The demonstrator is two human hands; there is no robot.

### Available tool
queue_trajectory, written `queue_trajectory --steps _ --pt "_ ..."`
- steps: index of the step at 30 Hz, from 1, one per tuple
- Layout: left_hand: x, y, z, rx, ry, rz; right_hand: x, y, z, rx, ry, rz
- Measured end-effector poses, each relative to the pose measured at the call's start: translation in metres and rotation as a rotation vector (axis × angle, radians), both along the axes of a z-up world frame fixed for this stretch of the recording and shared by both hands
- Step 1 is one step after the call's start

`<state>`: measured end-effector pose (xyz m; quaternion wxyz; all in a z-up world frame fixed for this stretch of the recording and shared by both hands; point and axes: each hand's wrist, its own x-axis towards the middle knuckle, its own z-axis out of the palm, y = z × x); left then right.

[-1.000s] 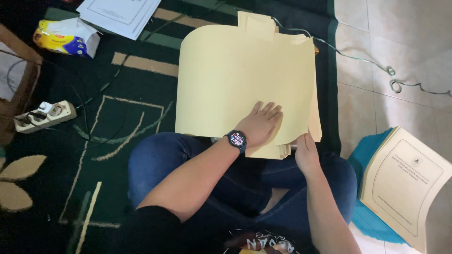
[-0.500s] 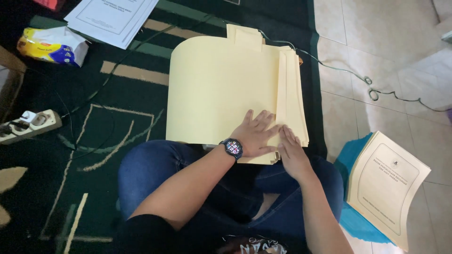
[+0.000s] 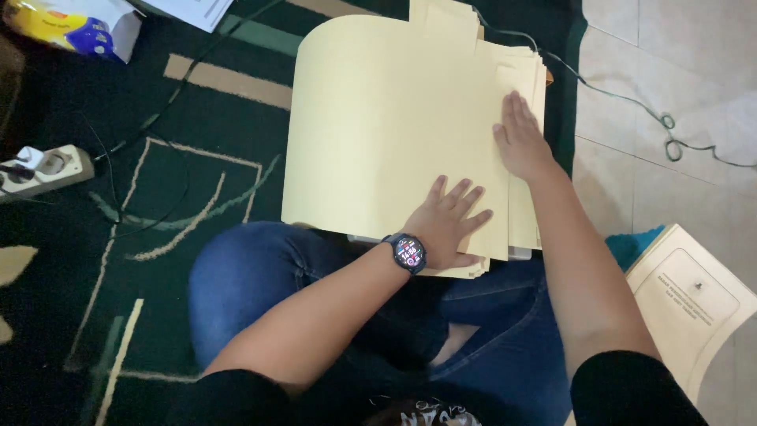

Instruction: Assembling paper folders by folding flat templates and stacking them on the floor.

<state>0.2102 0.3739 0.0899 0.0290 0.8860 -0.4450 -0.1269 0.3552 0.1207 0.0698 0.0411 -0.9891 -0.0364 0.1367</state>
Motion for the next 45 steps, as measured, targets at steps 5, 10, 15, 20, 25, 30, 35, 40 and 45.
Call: queue_trajectory --steps 5,10,15,20,25,30,35,40,45 --pt "0.001 -0.011 -0.039 -0.343 -0.097 0.031 0.046 -0.002 -0.007 0.045 -0.21 0.059" --pt "0.0 -0.011 -0.036 -0.358 -0.111 0.024 0.023 -0.004 -0.016 -0.006 -0.269 0.075" --pt "-0.008 -0.013 -0.023 -0.045 0.032 0.029 -0.07 0.004 -0.024 -0.169 -0.11 0.041" --pt "-0.026 -0.02 -0.033 -0.07 -0.067 0.039 -0.207 0.008 -0.035 -0.122 -0.38 0.219" --pt "-0.039 -0.032 -0.027 -0.127 -0.072 0.097 -0.277 0.006 0.0 0.566 -0.184 0.047" --pt "-0.046 -0.006 0.022 -0.821 -0.49 0.192 -0.293 0.033 0.059 1.31 -0.587 -0.417" --pt "-0.073 0.047 0.09 -1.191 -0.333 -0.016 -0.258 -0.009 0.028 1.736 -0.654 -0.515" --pt "-0.076 0.095 0.127 -1.324 -0.047 -0.245 -0.227 -0.037 0.019 1.662 -0.605 -0.447" --pt "-0.036 0.129 0.116 -1.418 0.549 -0.248 -0.212 -0.049 0.011 1.535 -0.588 -0.341"
